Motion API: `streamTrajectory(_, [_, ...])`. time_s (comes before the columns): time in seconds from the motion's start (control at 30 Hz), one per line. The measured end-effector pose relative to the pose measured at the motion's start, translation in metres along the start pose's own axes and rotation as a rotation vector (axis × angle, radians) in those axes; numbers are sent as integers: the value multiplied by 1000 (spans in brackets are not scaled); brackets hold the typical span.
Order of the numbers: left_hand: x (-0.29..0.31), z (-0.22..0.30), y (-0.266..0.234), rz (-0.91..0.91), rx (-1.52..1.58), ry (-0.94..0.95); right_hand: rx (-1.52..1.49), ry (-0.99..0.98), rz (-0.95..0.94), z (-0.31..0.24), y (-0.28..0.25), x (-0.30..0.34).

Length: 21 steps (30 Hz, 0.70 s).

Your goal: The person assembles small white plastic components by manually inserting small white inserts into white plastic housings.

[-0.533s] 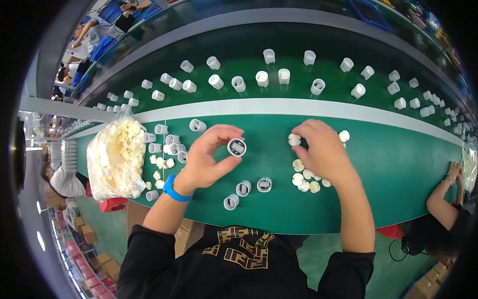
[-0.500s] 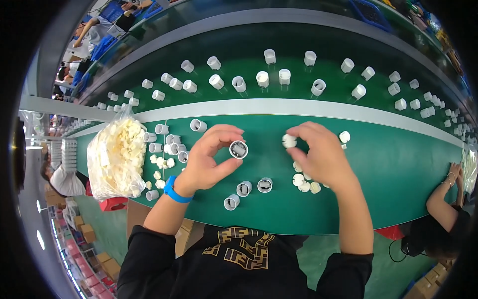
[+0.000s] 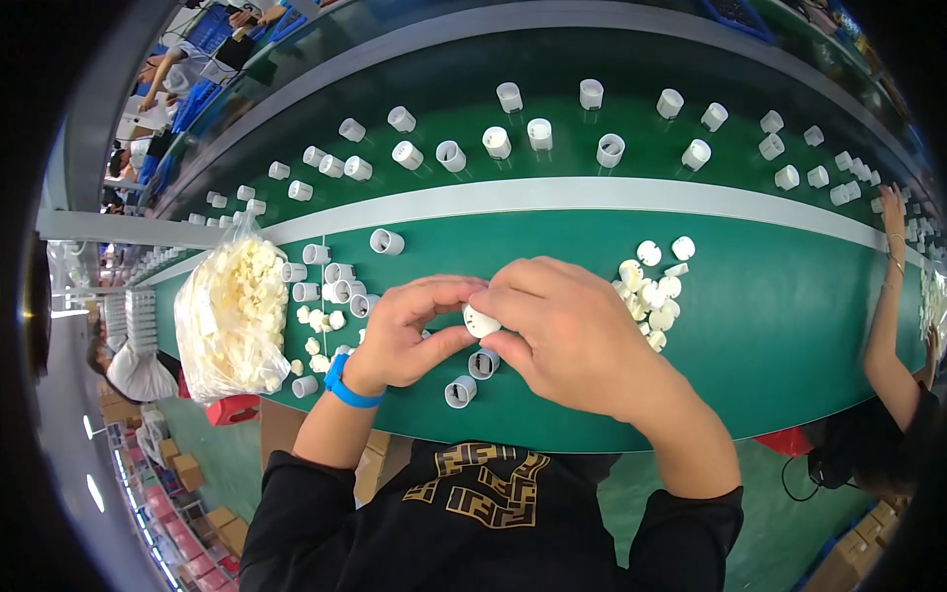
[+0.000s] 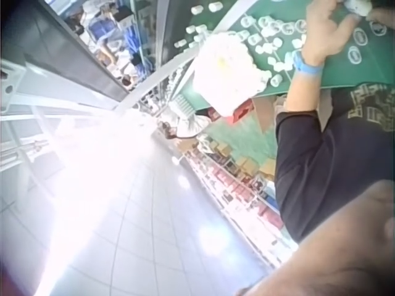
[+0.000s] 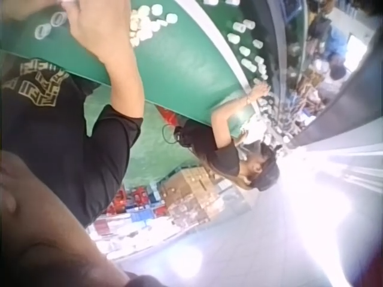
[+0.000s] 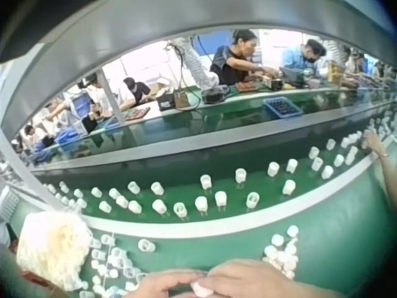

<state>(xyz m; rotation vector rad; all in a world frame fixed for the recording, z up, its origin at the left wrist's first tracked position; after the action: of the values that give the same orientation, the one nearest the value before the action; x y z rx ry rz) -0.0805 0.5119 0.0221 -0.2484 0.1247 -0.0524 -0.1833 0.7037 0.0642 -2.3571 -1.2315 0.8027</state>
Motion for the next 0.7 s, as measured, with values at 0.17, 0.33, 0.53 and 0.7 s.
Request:
streamTrajectory(0.17, [0,-2,3,-29,-58,10,-108,73,5,1,0,9])
streamTrajectory(0.33, [-4,1,5,-81,-124,15,-275,209,96,8,6,16])
streamTrajectory(0.53, [-7,4,6,-130,-181,23,-325,395,63,8,7,16])
streamTrajectory(0.7, [-9,1,8,-156,-155,10,-562,570,79,17,9,19])
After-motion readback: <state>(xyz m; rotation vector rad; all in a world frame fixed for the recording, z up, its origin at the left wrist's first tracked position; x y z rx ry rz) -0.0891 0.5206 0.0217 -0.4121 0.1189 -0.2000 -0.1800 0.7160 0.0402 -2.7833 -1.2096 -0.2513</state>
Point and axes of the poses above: each hand's wrist, its own x-axis away from the middle knuckle, its own y-axis out of the palm, z = x × y, the point moved 2 cm from there along -x, towards the middle knuckle, and after that the axes turned 4 degrees about -x, right-handed, at the moved point
